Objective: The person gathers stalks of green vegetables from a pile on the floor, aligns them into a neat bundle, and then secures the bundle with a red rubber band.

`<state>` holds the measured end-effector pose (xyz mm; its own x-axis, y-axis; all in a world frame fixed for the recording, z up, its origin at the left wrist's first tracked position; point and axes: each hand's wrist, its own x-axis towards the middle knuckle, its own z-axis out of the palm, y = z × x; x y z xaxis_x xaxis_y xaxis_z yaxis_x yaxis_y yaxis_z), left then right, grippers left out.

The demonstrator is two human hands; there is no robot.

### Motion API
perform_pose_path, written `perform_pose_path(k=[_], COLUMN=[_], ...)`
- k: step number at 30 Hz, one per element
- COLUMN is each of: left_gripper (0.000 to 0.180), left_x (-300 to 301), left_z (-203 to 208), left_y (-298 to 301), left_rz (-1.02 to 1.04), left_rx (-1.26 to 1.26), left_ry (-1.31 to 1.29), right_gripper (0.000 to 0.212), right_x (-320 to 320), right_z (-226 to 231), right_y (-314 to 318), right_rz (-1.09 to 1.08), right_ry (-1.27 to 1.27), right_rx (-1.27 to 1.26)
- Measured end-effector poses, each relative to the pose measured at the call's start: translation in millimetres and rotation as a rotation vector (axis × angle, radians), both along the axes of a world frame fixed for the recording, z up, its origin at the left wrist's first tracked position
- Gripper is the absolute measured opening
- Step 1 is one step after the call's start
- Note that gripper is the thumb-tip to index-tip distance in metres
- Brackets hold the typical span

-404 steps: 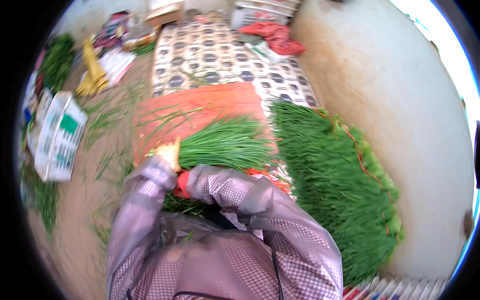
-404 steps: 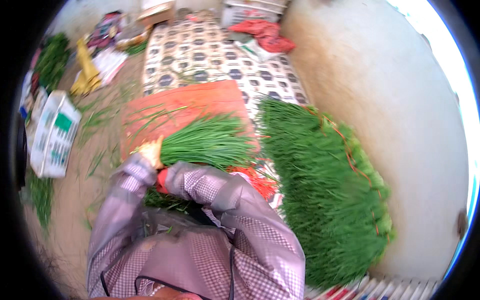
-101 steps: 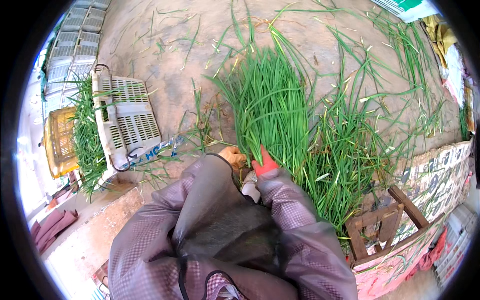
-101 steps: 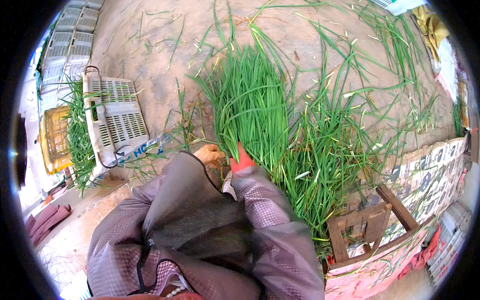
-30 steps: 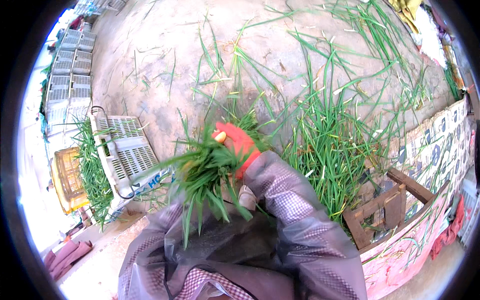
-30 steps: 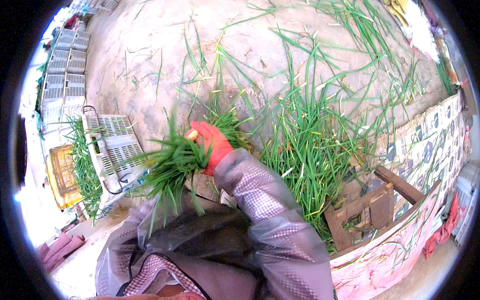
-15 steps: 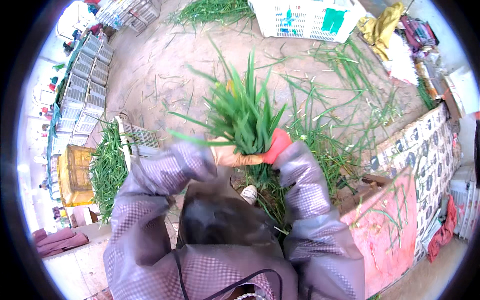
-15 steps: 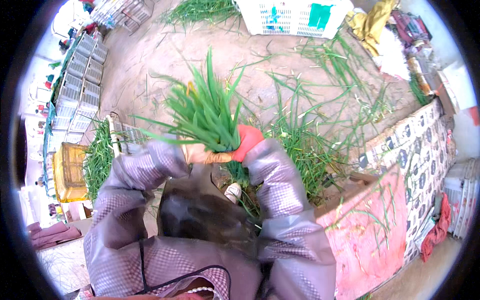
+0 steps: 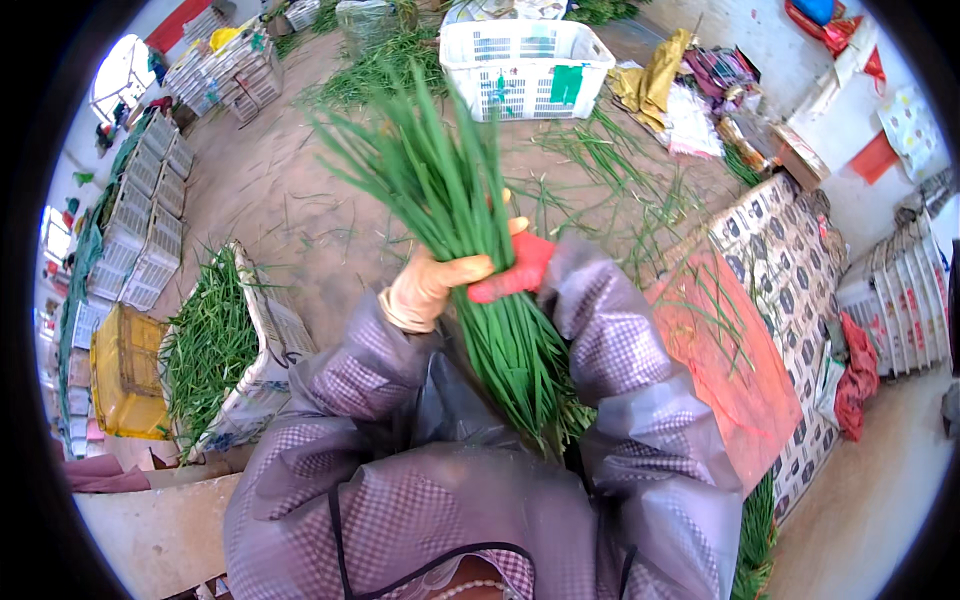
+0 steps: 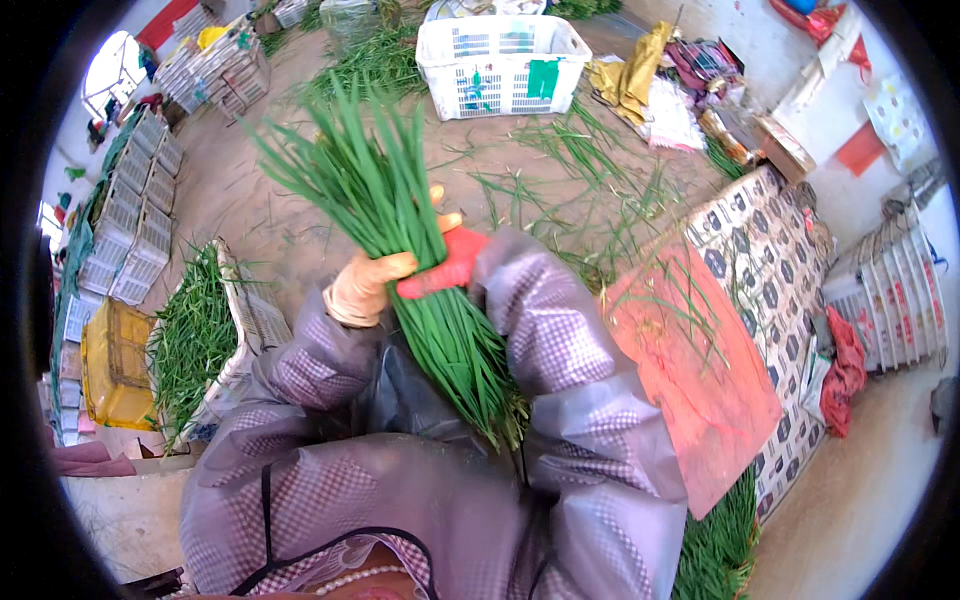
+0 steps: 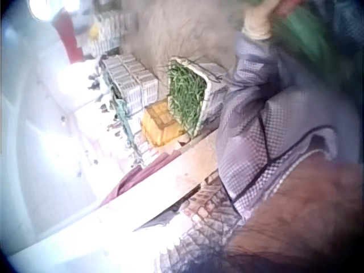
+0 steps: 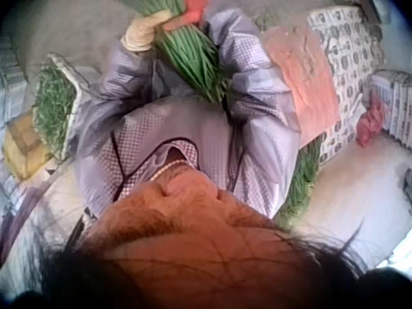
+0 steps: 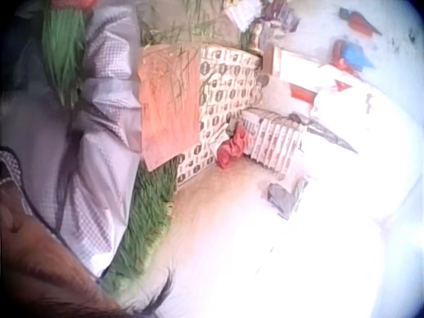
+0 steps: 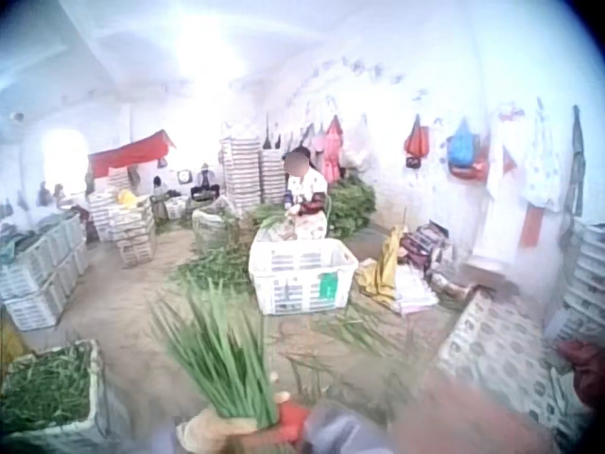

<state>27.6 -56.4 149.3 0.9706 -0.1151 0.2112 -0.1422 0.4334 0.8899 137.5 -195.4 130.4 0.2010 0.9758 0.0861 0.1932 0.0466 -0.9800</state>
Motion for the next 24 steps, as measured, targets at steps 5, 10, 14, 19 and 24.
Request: perform_pose_path(k=[5, 10, 14, 19, 24], left_gripper=[0.089, 0.047, 0.036, 0.034, 0.027], left_x=[-31.5, -77.7, -91.4, -86.7, -101.4], left_z=[-2.9, 7.2, 1.2, -43.2, -79.4], left_y=[1.1, -7.9, 22.5, 95.1, 150.9], left_rz=[-0.215, 0.117, 0.436, 0.624, 0.816], left_rx=[0.208, 0.014, -0.215, -0.41, -0.464], left_ry=[-0.294, 0.009, 0.097, 0.082, 0.103], right_gripper=[0.07, 0.074, 0.103, 0.087, 0.03], right_x=[-56.9, -82.7, -89.1, -112.6, -132.0], right_z=[8.4, -16.4, -91.0, -159.4, -221.5], right_y=[-2.1, -17.3, -56.7, -86.5, -93.7], right_rz=[-0.037, -0.091, -0.139, -0.566, -0.795], right_ry=[-0.085, -0.049, 0.033, -0.118, 0.448], right_rx=[-0.032, -0.123, -0.188, -0.429, -0.29])
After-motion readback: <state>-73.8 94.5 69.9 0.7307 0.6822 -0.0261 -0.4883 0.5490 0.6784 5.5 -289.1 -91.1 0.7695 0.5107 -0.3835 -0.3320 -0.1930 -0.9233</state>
